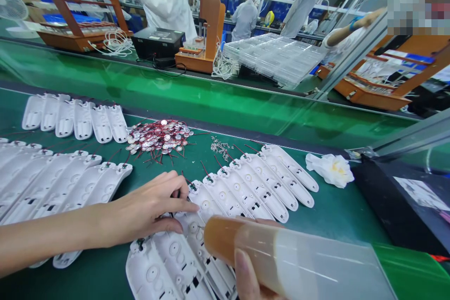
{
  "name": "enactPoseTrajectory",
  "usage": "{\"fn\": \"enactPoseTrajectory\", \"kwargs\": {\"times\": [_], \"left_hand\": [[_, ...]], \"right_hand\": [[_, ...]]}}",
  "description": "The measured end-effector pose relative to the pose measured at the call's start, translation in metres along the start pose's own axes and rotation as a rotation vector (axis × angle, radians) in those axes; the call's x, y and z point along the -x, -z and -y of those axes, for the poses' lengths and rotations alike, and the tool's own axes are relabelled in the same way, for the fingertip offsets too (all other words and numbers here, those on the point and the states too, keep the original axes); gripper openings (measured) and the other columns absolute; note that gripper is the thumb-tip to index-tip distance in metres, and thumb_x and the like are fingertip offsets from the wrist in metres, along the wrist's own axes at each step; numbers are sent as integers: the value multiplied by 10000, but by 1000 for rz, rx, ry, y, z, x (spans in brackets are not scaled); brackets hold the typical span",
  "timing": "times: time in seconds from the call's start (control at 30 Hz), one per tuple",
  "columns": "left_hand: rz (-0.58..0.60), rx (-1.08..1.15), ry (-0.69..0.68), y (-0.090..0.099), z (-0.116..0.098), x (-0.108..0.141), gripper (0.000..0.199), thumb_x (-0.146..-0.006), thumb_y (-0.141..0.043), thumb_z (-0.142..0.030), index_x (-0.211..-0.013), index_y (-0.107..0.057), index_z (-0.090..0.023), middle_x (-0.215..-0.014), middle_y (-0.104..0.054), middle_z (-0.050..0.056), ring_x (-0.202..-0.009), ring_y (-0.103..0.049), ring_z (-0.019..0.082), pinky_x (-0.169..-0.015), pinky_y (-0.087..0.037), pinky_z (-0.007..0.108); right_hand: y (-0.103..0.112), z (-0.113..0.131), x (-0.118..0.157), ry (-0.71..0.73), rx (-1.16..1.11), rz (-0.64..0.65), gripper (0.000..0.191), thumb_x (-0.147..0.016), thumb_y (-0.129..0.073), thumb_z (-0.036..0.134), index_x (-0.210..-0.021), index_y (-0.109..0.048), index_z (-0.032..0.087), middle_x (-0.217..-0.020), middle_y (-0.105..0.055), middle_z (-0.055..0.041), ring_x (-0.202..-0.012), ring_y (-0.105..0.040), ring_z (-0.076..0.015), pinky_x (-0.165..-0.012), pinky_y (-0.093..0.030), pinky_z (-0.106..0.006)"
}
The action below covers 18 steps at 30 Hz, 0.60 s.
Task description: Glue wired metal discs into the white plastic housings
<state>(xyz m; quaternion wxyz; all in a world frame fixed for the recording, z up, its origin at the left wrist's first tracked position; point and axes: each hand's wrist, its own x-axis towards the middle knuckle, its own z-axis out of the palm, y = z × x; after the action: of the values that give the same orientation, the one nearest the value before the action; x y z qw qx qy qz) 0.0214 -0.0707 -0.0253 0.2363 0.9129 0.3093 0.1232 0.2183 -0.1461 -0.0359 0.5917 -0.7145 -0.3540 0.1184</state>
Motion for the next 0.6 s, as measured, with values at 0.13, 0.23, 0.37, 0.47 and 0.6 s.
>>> {"fn": "enactPoseTrajectory", "kwargs": {"times": [0.13, 0.23, 0.37, 0.47, 0.6], "left_hand": [[-4, 6, -6, 0, 0, -1, 348, -771, -686, -261, -1104, -585, -247, -896, -481, 24, -823, -410, 150, -683, -274, 267], [-5, 7, -6, 1, 0, -1, 335, -773, -684, -248, -1094, -589, -243, -891, -479, 24, -826, -410, 152, -682, -272, 267], [12, 11, -11, 1, 1, 0, 325, -788, -669, -245, -1101, -586, -231, -890, -478, 28, -831, -409, 155, -682, -273, 268], [10, 11, -19, 1, 1, 0, 332, -790, -667, -251, -1110, -581, -231, -897, -479, 29, -832, -409, 154, -685, -276, 267], [3, 8, -15, 0, 1, 0, 340, -783, -675, -256, -1110, -582, -236, -896, -481, 28, -830, -409, 154, -681, -276, 265]], "right_hand": [[-3, 6, 3, 46, 23, -49, 525, -560, -714, 593, -772, -542, 144, -866, -527, -113, -704, -502, -179, -635, -498, -324], [0, 7, 1, 47, 99, 22, 578, -561, -683, 651, -812, -572, 142, -904, -546, -113, -748, -500, -195, -761, -479, -372], [2, 6, -1, 22, 105, 56, 615, -557, -680, 663, -829, -574, 121, -896, -546, -125, -757, -494, -193, -767, -471, -357], [0, 8, 0, -10, -5, 24, 619, -545, -702, 639, -847, -540, 124, -872, -519, -107, -722, -486, -170, -701, -474, -318], [-3, 13, 3, -99, -92, 31, 628, -535, -695, 659, -858, -518, 151, -917, -490, -84, -738, -469, -155, -639, -484, -290]]}}
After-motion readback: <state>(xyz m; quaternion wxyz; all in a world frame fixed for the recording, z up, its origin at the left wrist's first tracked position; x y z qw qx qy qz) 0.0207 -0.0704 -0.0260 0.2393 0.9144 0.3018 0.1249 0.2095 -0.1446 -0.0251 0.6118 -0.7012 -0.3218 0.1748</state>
